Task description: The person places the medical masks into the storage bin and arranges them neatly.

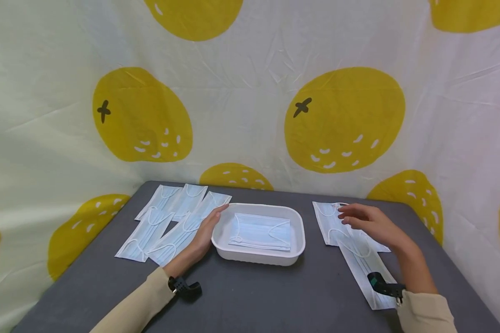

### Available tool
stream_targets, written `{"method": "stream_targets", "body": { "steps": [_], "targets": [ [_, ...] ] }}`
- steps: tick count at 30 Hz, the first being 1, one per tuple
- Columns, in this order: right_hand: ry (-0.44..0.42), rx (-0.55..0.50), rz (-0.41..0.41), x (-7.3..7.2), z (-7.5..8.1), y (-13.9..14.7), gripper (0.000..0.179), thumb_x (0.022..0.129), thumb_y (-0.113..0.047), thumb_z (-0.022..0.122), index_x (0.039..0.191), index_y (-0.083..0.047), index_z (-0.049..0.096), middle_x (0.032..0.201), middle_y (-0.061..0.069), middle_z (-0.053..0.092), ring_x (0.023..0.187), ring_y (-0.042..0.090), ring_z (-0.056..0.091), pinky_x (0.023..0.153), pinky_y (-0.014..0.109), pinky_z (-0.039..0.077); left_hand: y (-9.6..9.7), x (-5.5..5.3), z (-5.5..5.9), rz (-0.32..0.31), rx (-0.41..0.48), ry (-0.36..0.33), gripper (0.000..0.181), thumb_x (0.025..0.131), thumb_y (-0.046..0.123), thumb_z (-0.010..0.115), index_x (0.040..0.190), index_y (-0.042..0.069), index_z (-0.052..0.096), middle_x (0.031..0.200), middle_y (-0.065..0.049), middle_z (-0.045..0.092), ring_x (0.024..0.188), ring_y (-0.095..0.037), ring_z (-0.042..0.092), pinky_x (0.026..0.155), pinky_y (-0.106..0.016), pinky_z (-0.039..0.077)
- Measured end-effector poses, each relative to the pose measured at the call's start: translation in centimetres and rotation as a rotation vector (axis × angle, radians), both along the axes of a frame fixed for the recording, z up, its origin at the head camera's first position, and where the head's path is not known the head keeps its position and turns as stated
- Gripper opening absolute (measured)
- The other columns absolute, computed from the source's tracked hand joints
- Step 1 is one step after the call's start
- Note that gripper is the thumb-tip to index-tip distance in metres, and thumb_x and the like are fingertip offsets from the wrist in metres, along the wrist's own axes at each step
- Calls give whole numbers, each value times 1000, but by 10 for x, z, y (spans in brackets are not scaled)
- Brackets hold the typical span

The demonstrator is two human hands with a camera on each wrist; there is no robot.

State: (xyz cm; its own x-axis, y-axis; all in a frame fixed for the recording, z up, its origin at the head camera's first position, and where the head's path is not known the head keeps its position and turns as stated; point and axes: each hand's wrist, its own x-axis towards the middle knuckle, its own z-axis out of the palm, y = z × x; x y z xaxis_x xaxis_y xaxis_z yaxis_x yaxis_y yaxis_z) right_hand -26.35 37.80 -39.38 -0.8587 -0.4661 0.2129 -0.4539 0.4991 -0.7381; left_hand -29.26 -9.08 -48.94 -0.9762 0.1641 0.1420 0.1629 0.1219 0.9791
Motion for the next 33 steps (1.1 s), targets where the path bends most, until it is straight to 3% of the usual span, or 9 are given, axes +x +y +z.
{"method": "stream_targets", "body": {
  "steps": [6, 14, 19, 22, 24, 29, 31, 33],
  "targets": [
    [-59, 2, -21, -1, -9, 23, 29, 104, -7, 55, 131, -13, 63, 114, -25, 70, 99, -4, 69, 80, 20, 59, 0, -1, 1, -1, -4, 3, 47, 114, 32, 30, 156, 19, 46, 166, -7, 38, 159, -30, 27, 130, -57, 14],
    [-174, 52, -65, -3, -15, 43, 30, 107, -14, 54, 134, -3, 60, 111, -28, 69, 99, -1, 70, 80, 24, 60, -2, -1, 3, -3, -1, 6, 48, 114, 31, 29, 157, 17, 45, 167, -8, 38, 159, -30, 26, 130, -57, 14],
    [-229, 48, -41, -4, -19, 55, 27, 107, -13, 53, 131, -18, 63, 114, -25, 71, 100, 1, 71, 81, 26, 61, -1, 1, 3, -11, 5, 9, 48, 114, 30, 29, 157, 16, 45, 166, -10, 38, 158, -32, 26, 130, -58, 15],
    [-274, 50, -35, -4, -22, 61, 29, 107, -15, 53, 134, -14, 62, 117, -18, 73, 102, 3, 71, 83, 27, 61, -1, 1, 3, -10, 8, 13, 48, 114, 29, 30, 157, 14, 45, 166, -11, 38, 158, -33, 27, 130, -58, 15],
    [-301, 56, -36, -5, -24, 65, 29, 107, -16, 53, 134, -22, 63, 119, -17, 73, 103, 2, 70, 84, 27, 61, -1, 1, 3, -8, 9, 14, 48, 114, 29, 30, 157, 14, 45, 166, -11, 38, 158, -33, 27, 130, -58, 15],
    [-333, 96, -73, -6, -32, 71, 38, 105, -19, 58, 140, -6, 58, 119, -10, 74, 100, -1, 68, 83, 27, 61, -1, 2, 3, -11, -2, 10, 48, 114, 30, 29, 157, 14, 44, 166, -11, 38, 158, -33, 27, 129, -59, 15],
    [-338, 119, -95, -5, -35, 73, 50, 104, -20, 59, 142, 11, 49, 122, 4, 74, 99, 0, 68, 83, 27, 61, -1, 2, 2, -13, -4, 14, 48, 114, 30, 30, 157, 14, 44, 166, -11, 38, 158, -34, 27, 129, -59, 16],
    [-337, 141, -113, -4, -38, 74, 53, 103, -20, 60, 142, 14, 46, 126, 19, 71, 97, 0, 68, 82, 28, 61, -1, 2, 2, -14, -5, 16, 48, 114, 30, 30, 157, 14, 44, 166, -11, 38, 158, -34, 27, 129, -59, 16]
  ]
}}
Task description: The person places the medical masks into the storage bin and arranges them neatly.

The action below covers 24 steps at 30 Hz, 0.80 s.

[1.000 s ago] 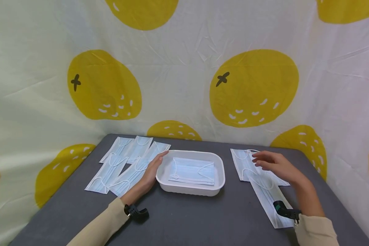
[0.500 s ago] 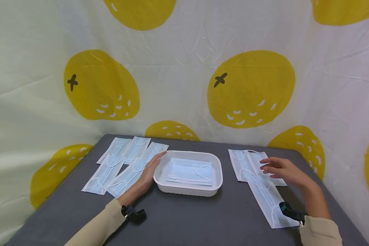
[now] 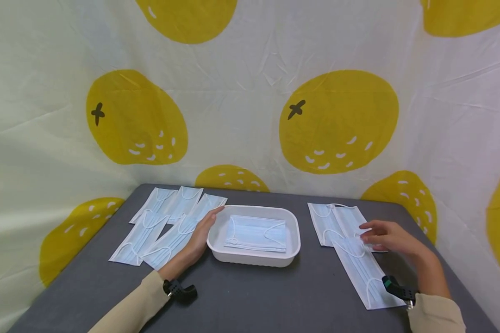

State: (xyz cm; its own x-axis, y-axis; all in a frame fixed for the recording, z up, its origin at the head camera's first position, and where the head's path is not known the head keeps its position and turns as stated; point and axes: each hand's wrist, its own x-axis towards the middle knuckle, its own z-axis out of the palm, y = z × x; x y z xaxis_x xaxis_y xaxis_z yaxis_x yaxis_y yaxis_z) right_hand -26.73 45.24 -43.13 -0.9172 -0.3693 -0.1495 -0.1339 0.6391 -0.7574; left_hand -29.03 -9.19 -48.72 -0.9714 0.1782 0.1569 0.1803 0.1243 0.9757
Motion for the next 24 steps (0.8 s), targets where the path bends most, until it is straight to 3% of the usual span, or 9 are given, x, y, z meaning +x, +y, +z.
{"method": "stream_targets", "body": {
  "steps": [4, 11, 24],
  "targets": [
    [2, 55, -30, 3, 0, 3, 55, 102, -21, 62, 140, 15, 47, 129, 32, 65, 93, -3, 64, 80, 26, 60, 0, 0, 0, -3, 5, 6, 48, 114, 30, 29, 157, 13, 44, 166, -11, 38, 158, -34, 27, 129, -59, 16],
    [7, 129, -95, 4, 2, 7, 56, 99, -19, 67, 138, 17, 48, 118, 27, 69, 87, 5, 64, 77, 24, 59, 1, 0, -1, -1, 18, 8, 48, 114, 30, 29, 157, 14, 44, 166, -11, 38, 158, -33, 27, 129, -59, 15],
    [-85, 103, -119, 1, -3, 11, 57, 99, -18, 68, 139, 17, 47, 113, 19, 71, 92, 15, 65, 79, 30, 61, 1, -1, -1, 8, 13, 0, 48, 114, 29, 29, 157, 14, 45, 166, -10, 39, 158, -31, 28, 130, -57, 16]
  ]
}}
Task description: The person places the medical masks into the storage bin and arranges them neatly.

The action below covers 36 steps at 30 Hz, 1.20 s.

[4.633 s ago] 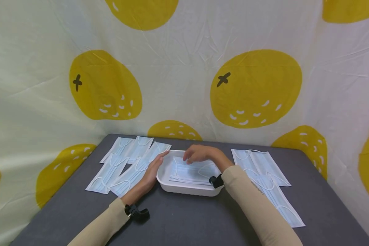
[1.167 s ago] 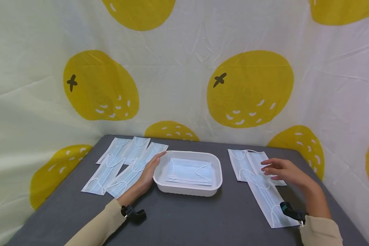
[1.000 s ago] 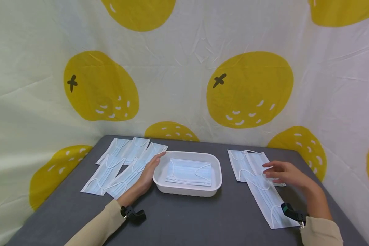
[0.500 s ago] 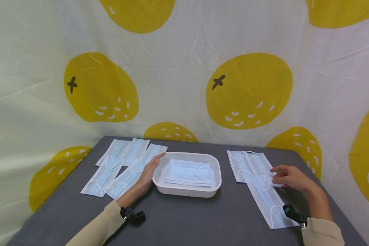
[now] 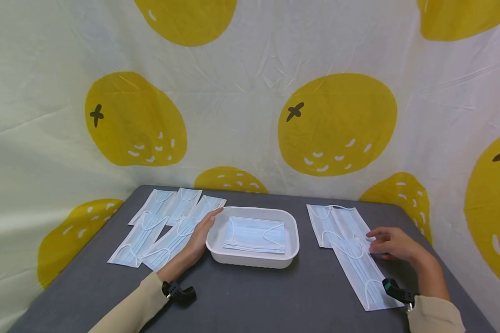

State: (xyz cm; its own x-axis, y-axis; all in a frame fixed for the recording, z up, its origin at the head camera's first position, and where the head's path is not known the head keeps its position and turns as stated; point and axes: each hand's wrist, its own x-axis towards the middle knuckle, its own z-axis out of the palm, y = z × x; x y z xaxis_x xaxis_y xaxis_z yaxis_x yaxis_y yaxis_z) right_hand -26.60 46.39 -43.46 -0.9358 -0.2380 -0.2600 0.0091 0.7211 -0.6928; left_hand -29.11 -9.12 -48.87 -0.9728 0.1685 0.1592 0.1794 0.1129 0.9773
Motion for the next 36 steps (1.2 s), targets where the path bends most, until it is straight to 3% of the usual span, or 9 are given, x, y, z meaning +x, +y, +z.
{"method": "stream_targets", "body": {
  "steps": [15, 28, 36],
  "targets": [
    [6, -3, -13, 0, -7, -2, 56, 96, -12, 72, 137, 17, 48, 106, 15, 68, 85, 18, 62, 77, 24, 61, 0, 1, 0, -2, 1, 20, 48, 114, 29, 30, 157, 13, 45, 165, -11, 40, 158, -32, 27, 130, -58, 15],
    [-19, -53, -15, 1, -4, -13, 57, 97, -15, 70, 142, 13, 47, 110, 15, 68, 89, 18, 62, 78, 23, 59, -1, 1, 0, -4, 0, 16, 48, 114, 31, 30, 157, 15, 44, 166, -10, 39, 158, -32, 28, 130, -57, 16],
    [13, -45, -1, -1, -9, -14, 55, 96, -15, 73, 138, 12, 50, 108, 15, 66, 90, 16, 60, 78, 24, 58, -1, 0, -1, -1, 6, 17, 47, 114, 30, 30, 156, 15, 46, 165, -9, 40, 158, -31, 27, 130, -57, 15]
  ]
}}
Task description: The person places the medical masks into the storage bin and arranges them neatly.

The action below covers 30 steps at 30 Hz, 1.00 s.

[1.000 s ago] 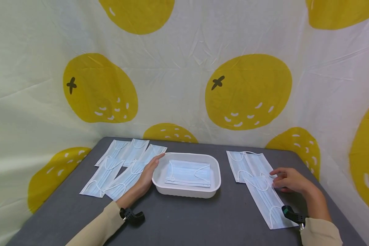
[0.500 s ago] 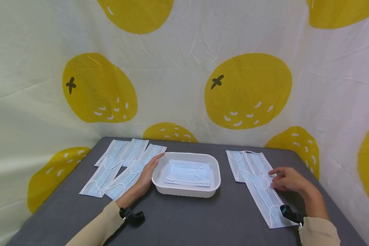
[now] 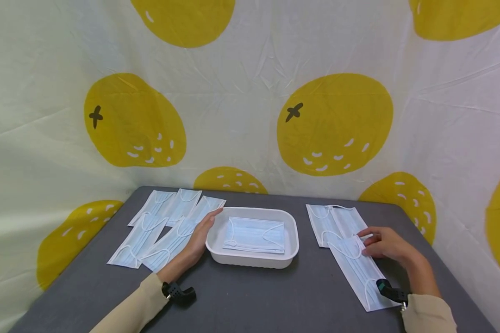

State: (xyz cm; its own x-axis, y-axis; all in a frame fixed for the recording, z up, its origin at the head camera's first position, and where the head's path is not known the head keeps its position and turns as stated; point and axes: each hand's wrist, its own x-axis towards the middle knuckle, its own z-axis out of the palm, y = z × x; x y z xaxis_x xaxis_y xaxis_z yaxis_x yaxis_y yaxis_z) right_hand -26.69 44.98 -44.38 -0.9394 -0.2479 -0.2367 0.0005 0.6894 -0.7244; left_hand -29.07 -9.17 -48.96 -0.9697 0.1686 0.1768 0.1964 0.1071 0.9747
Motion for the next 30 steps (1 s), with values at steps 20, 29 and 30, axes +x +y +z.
{"method": "stream_targets", "body": {
  "steps": [20, 29, 30],
  "targets": [
    [-31, -104, 154, 2, -2, 7, 26, 99, -17, 66, 114, 4, 60, 93, 7, 62, 85, 19, 60, 74, 26, 55, -1, -1, -3, -7, -2, -2, 47, 114, 31, 31, 157, 16, 45, 165, -10, 40, 158, -31, 27, 130, -57, 15],
    [-137, -126, 227, 2, 1, 4, 31, 101, -17, 63, 126, 0, 66, 121, 9, 66, 96, 15, 61, 81, 29, 56, -1, -1, -2, -4, -2, 1, 47, 114, 31, 30, 156, 16, 46, 166, -9, 40, 158, -31, 27, 130, -57, 15],
    [-143, -129, 230, 2, 1, 4, 32, 101, -18, 63, 127, 0, 66, 122, 9, 66, 97, 15, 61, 81, 29, 56, -1, -1, -1, -4, -3, 1, 47, 114, 31, 30, 157, 16, 45, 166, -9, 39, 158, -31, 27, 130, -57, 15]
  ]
}}
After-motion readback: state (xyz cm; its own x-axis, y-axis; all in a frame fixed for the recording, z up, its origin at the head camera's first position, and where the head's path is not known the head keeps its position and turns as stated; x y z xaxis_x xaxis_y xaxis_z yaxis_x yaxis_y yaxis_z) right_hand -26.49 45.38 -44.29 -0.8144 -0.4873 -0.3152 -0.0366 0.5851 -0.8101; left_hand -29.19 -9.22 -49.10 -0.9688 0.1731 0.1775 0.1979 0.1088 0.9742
